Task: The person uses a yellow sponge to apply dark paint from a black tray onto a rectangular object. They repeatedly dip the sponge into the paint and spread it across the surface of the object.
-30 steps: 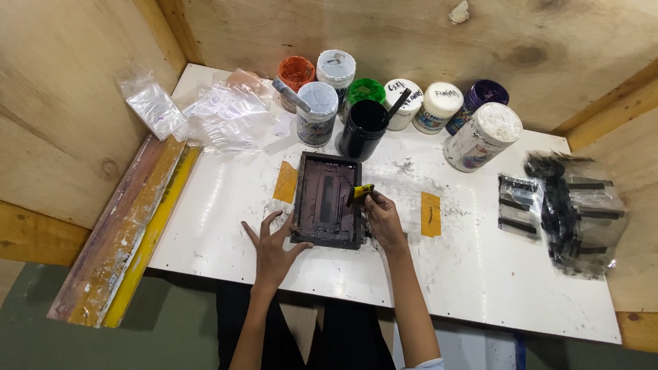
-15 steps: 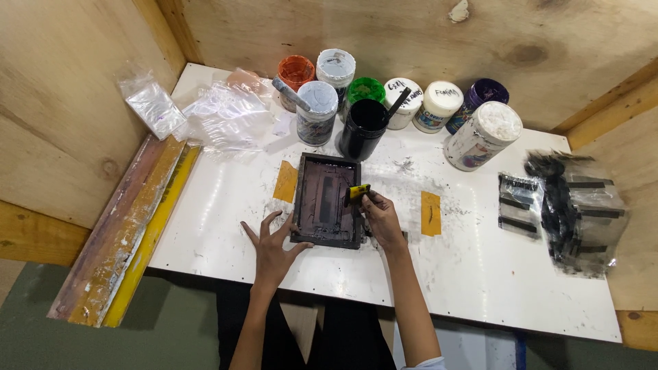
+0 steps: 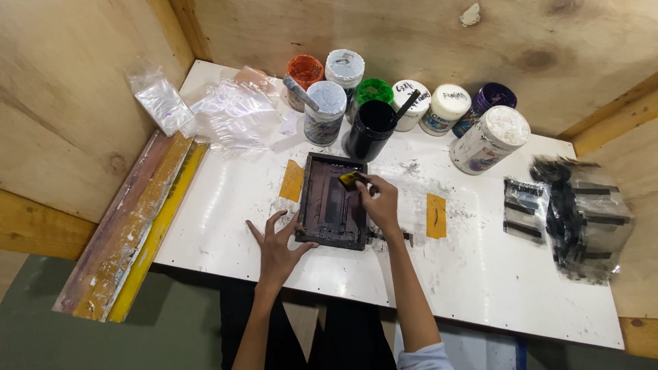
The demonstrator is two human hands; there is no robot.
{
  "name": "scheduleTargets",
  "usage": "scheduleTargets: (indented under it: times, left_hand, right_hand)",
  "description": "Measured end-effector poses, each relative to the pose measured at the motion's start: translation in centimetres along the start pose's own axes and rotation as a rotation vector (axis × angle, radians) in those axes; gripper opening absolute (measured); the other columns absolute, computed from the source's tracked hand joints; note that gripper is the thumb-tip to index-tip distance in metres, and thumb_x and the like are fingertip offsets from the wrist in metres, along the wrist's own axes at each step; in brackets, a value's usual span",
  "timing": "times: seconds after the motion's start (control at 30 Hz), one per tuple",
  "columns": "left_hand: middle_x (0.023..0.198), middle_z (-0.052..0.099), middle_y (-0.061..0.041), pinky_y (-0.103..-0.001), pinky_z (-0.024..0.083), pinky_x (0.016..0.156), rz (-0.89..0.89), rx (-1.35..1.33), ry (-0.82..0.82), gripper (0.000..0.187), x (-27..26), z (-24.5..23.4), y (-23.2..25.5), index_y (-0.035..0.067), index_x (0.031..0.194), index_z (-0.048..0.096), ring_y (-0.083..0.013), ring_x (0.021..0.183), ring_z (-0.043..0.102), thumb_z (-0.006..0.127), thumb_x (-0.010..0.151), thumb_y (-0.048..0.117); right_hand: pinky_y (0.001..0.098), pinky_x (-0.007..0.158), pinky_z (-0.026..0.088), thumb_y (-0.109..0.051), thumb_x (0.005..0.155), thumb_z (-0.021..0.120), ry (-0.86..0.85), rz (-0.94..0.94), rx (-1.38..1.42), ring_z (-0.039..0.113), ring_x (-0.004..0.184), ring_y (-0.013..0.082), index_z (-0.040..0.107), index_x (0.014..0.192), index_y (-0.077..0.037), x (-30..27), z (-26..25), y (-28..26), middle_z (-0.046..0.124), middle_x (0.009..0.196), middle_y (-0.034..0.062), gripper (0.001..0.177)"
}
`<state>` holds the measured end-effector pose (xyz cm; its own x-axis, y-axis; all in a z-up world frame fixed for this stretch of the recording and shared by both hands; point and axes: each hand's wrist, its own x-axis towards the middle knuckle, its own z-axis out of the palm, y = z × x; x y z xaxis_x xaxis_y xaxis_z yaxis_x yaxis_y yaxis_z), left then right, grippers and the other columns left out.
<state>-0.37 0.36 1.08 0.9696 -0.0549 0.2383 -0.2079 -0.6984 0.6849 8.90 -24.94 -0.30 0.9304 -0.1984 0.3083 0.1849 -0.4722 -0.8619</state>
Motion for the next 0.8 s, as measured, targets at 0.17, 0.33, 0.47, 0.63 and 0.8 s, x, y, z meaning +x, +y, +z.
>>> scheduleTargets:
  times: [0.17,0.33,0.47,0.63,0.8]
  left_hand:
    - [0.092,0.078,0.003,-0.067,-0.02,0.118,-0.002,-0.01,0.005,0.069,0.0,0.2,-0.3,0.011,0.129,0.069,-0.023,0.135,0.051,0.094,0.066,0.026]
    - [0.092,0.079,0.002,-0.065,-0.022,0.118,-0.014,-0.014,0.004,0.071,0.1,0.2,-0.2,0.01,0.131,0.067,-0.0226,0.136,0.051,0.094,0.066,0.024]
    - [0.093,0.079,0.001,-0.067,-0.021,0.117,-0.021,-0.025,0.0,0.073,0.2,-0.2,0.1,0.009,0.133,0.066,-0.0239,0.135,0.052,0.094,0.066,0.022]
    - [0.095,0.079,0.001,-0.068,-0.02,0.117,-0.028,-0.027,-0.003,0.075,0.2,0.2,-0.2,0.01,0.134,0.065,-0.0239,0.135,0.052,0.094,0.066,0.023]
    - [0.097,0.079,0.001,-0.07,-0.019,0.116,-0.024,-0.011,-0.01,0.076,0.1,0.0,-0.2,0.01,0.136,0.064,-0.0241,0.135,0.052,0.094,0.068,0.026]
  right_hand:
    - [0.0371,0.069,0.05,-0.022,0.09,0.077,-0.088,-0.23,-0.443,0.064,0.074,0.0263,0.082,0.099,-0.015,2.2,2.1,0.3,0.074,0.079,0.0069,0.013]
    - [0.0399,0.077,0.049,-0.024,0.089,0.076,-0.133,-0.343,-0.657,0.064,0.089,0.027,0.082,0.1,-0.017,2.1,3.1,-0.1,0.077,0.09,0.0054,0.014]
    - [0.0377,0.076,0.047,-0.018,0.088,0.072,-0.115,-0.471,-0.712,0.062,0.088,0.0243,0.08,0.096,-0.016,1.2,4.0,0.3,0.073,0.087,0.0043,0.011]
    - [0.0347,0.071,0.048,-0.009,0.089,0.066,-0.121,-0.545,-0.79,0.061,0.087,0.024,0.08,0.098,-0.013,-0.3,5.2,2.5,0.073,0.087,0.0085,0.017]
    - [0.034,0.068,0.046,-0.005,0.086,0.069,-0.173,-0.537,-0.927,0.06,0.084,0.0233,0.079,0.103,-0.012,-2.4,4.9,0.4,0.071,0.088,0.0088,0.021]
